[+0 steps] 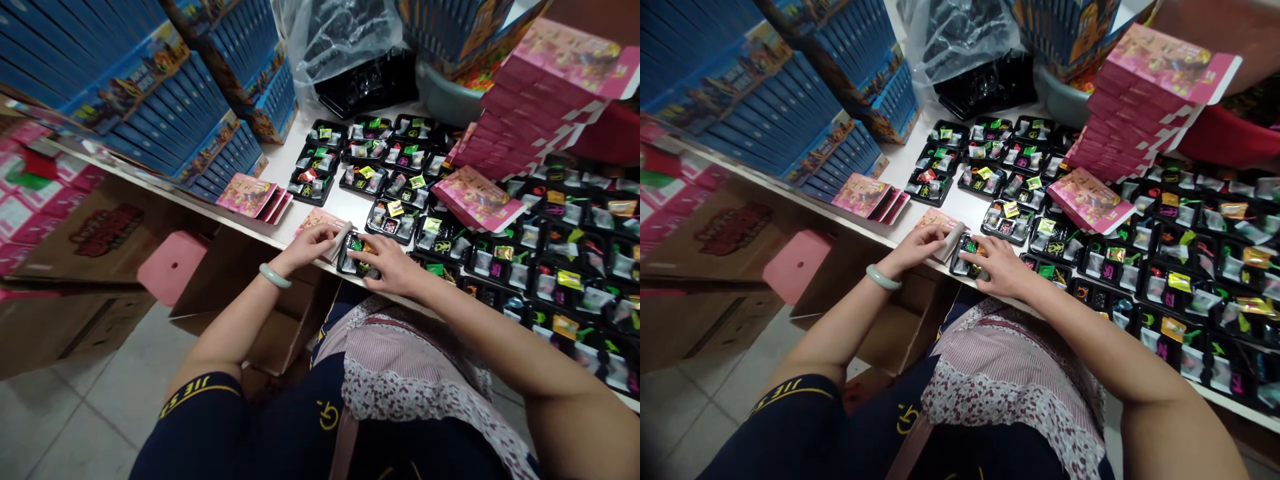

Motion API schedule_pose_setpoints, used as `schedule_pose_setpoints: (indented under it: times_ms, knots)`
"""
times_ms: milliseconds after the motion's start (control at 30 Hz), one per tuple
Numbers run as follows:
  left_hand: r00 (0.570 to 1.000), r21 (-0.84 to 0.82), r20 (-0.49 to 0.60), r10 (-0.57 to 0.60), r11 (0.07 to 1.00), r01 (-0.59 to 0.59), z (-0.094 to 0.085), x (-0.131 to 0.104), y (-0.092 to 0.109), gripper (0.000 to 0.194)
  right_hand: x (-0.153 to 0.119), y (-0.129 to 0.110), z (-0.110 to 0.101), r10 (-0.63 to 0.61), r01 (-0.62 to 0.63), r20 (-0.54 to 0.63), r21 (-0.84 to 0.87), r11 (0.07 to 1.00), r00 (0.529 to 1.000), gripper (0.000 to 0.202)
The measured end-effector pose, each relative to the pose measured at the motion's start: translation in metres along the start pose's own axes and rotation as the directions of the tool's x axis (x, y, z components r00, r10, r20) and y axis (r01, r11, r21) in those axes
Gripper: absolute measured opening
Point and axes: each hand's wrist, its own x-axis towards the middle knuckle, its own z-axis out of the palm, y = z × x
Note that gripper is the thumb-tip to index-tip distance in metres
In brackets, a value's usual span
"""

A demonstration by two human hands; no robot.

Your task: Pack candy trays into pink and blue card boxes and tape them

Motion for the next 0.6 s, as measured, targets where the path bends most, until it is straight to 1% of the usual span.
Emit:
schedule_pose_setpoints:
  times_ms: [133,233,367,467,600]
  knots:
    - [0.999,-0.036,0.036,-0.02,0.999,0.022,-0.001,0.0,0.005,0.024,0.009,-0.006,0.006,0.062,-0.062,-0.034,-0.008,0.998,0.998,0.061]
    - [0.997,-0.079,0.053,-0.051,0.995,0.055,0.002,0.002,0.002,0.024,0.016,-0.012,0.013,0.126,-0.127,-0.056,-0.016,0.992,0.99,0.06]
    - [0.999,-0.12,0.03,-0.012,0.993,0.015,0.01,0.008,-0.005,0.023,0.022,-0.016,0.022,0.189,-0.191,-0.099,-0.009,0.982,0.977,0.061]
    - [1.0,-0.112,0.031,0.0,0.994,0.004,0.013,0.01,-0.008,0.023,0.021,-0.014,0.026,0.181,-0.182,-0.093,-0.005,0.983,0.979,0.055]
    - [0.999,-0.117,0.047,-0.007,0.993,0.013,0.01,0.01,-0.009,0.023,0.017,-0.011,0.028,0.146,-0.147,-0.043,-0.04,0.988,0.988,0.043]
